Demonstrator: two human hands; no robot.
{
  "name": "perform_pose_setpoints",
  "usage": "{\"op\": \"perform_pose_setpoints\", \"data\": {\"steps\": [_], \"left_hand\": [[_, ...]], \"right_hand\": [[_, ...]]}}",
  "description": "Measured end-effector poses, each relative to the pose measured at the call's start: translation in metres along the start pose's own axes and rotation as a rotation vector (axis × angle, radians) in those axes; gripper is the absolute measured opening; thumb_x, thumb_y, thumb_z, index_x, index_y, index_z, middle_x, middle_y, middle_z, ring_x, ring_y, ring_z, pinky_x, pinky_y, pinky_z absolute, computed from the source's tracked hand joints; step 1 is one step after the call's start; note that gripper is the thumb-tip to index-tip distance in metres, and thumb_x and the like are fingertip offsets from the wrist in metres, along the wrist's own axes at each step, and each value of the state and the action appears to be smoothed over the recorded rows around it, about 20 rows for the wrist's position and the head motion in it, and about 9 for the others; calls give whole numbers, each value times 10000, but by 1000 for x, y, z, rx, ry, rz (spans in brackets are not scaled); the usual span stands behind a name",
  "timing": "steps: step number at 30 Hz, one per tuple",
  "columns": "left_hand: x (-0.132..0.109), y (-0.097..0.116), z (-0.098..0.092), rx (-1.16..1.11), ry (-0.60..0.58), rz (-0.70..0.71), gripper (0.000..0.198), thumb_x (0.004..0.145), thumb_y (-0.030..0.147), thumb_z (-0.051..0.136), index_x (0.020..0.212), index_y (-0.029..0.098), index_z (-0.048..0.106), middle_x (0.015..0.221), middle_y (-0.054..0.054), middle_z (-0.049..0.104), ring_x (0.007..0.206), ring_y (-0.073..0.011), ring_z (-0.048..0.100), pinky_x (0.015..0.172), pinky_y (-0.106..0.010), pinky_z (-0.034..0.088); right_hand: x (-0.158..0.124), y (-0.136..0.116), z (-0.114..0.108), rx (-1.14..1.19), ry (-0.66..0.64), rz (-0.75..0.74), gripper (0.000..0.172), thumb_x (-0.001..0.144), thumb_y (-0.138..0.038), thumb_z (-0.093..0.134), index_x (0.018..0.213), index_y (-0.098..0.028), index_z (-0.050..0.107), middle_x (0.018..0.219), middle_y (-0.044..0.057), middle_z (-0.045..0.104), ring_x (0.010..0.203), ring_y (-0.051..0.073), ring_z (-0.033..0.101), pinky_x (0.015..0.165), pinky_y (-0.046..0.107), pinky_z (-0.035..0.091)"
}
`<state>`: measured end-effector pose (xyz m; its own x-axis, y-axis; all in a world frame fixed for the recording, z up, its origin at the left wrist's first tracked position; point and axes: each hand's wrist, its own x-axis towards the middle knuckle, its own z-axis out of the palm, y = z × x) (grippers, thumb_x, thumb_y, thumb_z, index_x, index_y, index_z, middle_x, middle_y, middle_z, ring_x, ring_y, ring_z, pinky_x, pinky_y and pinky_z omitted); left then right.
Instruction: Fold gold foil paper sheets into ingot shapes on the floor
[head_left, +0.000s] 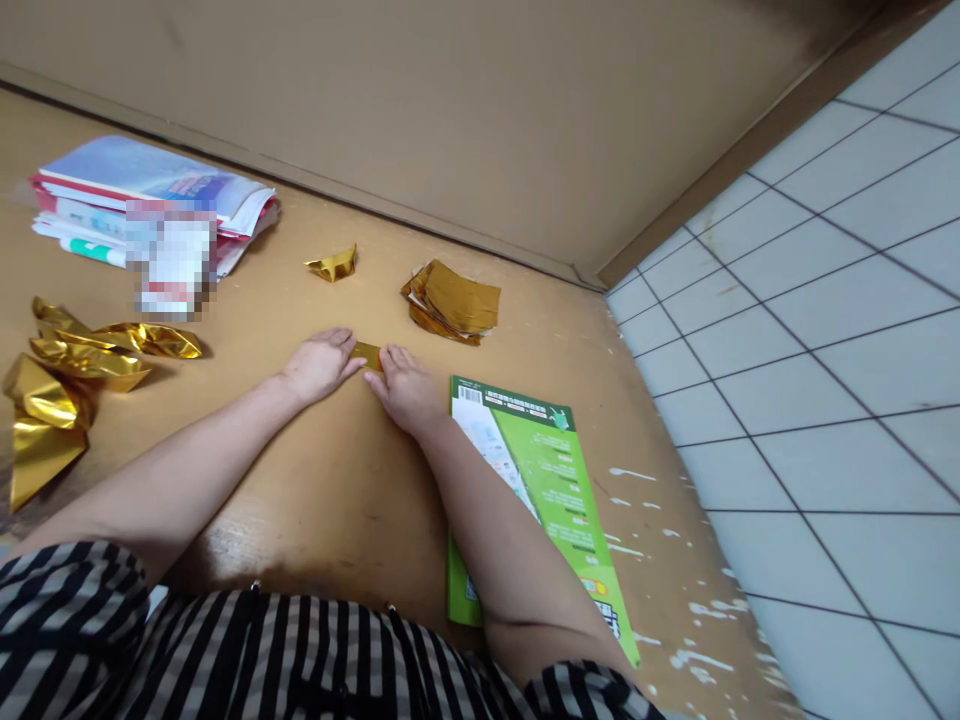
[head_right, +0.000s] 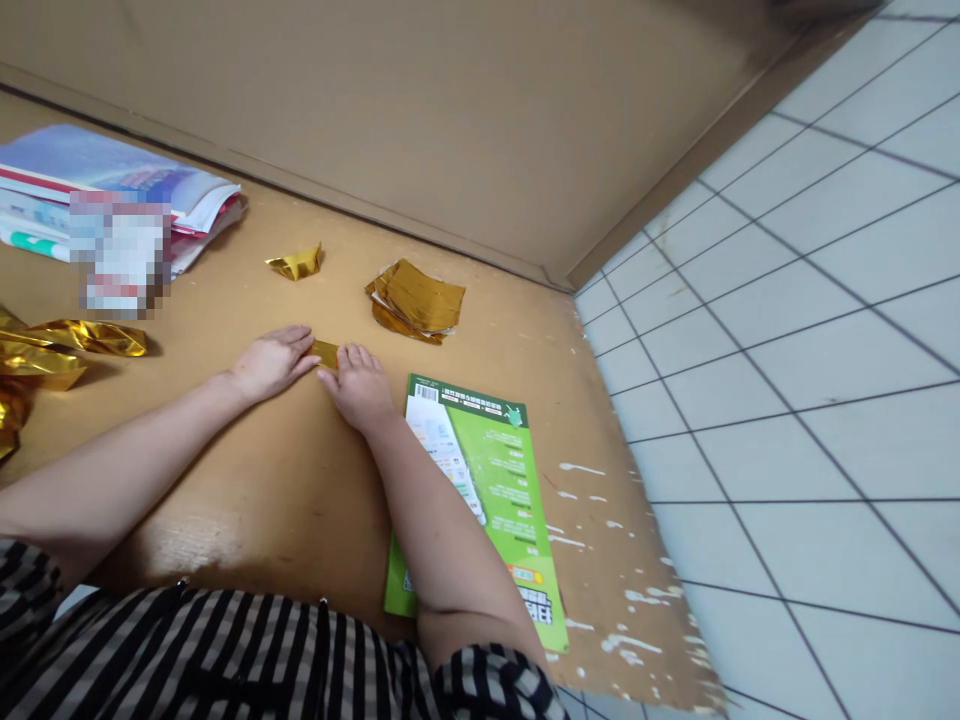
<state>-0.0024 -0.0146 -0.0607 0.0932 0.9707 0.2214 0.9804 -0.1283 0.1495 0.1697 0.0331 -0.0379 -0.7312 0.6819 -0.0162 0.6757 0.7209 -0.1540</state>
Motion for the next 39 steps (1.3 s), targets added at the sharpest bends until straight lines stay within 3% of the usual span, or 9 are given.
{"op": "perform_pose_setpoints", "data": {"steps": [5,17,25,30,34,39], "left_hand": [[5,-6,-2,-24,45,22,283,955,305,460,943,147,694,996,-117,698,966,-235,667,879,-342,522],[10,-15,5,-193,134,-95,170,862,252,586,918,183,731,1062,-93,694,1005,-241,647,903,-355,518],[12,-18,11,-236,193,-93,152,814,212,614,928,183,711,1039,-84,691,987,-243,616,900,-390,512],[11,-17,8,-198,234,38,174,853,176,538,875,180,710,996,-99,681,971,-241,592,869,-381,516],[10,-13,2,-147,143,99,251,869,112,467,802,163,704,923,-114,670,919,-231,586,819,-345,514],[9,-7,2,-124,68,121,278,877,88,441,911,150,710,967,-129,676,924,-228,598,848,-340,507]], "right_hand": [[9,5,-2,14,84,19,327,984,-292,395,1119,-154,659,1197,134,659,1118,212,591,988,334,427],[18,20,11,175,259,78,153,877,-182,503,845,-212,649,964,80,682,949,243,577,869,375,466],[25,28,18,295,306,115,126,807,-169,575,897,-205,655,1013,86,644,1000,261,548,910,423,456],[22,26,16,233,289,70,137,847,-178,539,885,-202,669,997,90,636,990,255,537,907,412,453],[18,19,11,122,245,24,224,902,-182,465,928,-171,687,1054,123,630,1027,257,520,939,400,443],[14,12,7,23,189,9,312,940,-181,386,1003,-151,690,1111,142,616,1054,255,511,976,389,429]]}}
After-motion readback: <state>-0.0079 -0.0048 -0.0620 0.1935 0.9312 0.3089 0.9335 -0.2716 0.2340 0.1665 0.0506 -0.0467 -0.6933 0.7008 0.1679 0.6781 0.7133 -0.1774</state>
